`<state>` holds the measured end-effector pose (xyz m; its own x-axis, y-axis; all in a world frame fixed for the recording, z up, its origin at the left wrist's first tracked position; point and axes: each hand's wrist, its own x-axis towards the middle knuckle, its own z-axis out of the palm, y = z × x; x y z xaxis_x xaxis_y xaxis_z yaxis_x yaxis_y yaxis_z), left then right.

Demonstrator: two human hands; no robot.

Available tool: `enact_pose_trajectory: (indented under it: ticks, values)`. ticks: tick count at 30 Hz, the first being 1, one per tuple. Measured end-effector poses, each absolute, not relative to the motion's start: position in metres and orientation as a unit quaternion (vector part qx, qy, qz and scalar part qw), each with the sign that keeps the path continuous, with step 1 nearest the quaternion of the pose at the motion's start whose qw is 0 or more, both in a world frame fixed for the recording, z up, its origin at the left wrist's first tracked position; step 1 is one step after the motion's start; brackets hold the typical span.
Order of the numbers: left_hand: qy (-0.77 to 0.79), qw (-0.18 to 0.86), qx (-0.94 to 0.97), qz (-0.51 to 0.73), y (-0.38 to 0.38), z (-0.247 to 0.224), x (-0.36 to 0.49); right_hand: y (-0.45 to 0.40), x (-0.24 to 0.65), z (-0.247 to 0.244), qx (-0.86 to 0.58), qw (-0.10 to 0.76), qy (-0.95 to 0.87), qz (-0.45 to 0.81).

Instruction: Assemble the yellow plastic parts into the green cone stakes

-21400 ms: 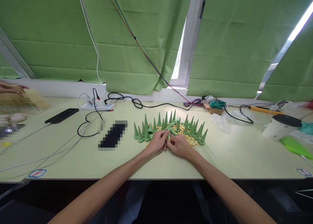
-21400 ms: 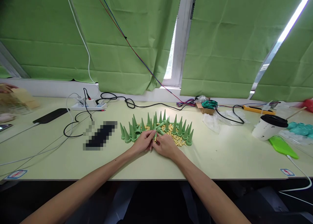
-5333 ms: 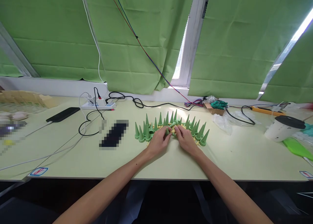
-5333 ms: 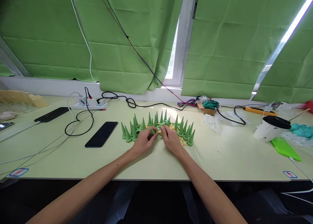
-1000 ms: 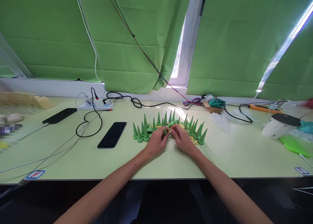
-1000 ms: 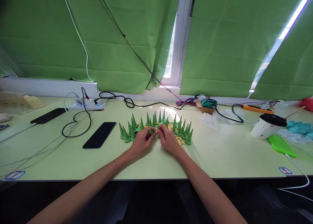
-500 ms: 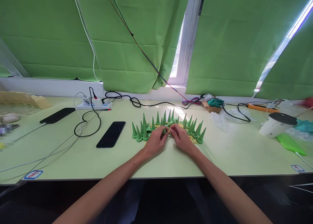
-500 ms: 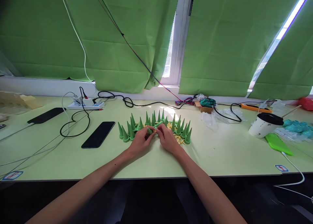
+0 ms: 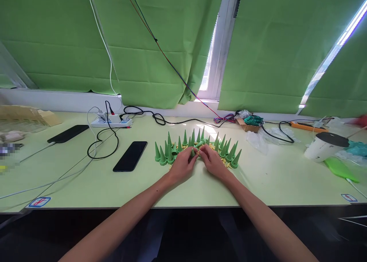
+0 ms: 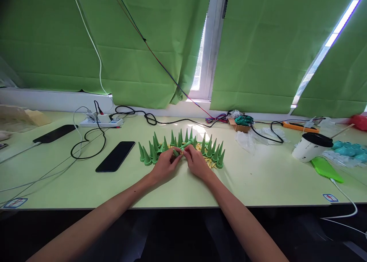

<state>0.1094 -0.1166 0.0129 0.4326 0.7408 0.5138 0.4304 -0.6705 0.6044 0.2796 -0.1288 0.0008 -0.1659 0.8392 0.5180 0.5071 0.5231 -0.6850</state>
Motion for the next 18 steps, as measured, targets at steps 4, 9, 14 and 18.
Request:
enact_pose_trajectory:
  ticks: [4, 9, 14, 18]
  values:
    - [0.354, 0.198, 0.824, 0.397, -0.1173, 0.0144, 0.1098, -0.1274, 0.2795, -0.0014, -0.456, 0.457, -0.740, 0.186]
    - [0.348, 0.201, 0.825, 0.398, -0.1175, 0.0151, 0.1097, -0.1269, 0.2796, -0.0024, -0.459, 0.455, -0.740, 0.187]
    - [0.345, 0.203, 0.826, 0.396, -0.1167, 0.0132, 0.1093, -0.1269, 0.2797, -0.0019, -0.463, 0.450, -0.743, 0.176]
    - [0.342, 0.203, 0.828, 0.395, -0.1164, 0.0119, 0.1094, -0.1255, 0.2797, -0.0030, -0.467, 0.445, -0.747, 0.162]
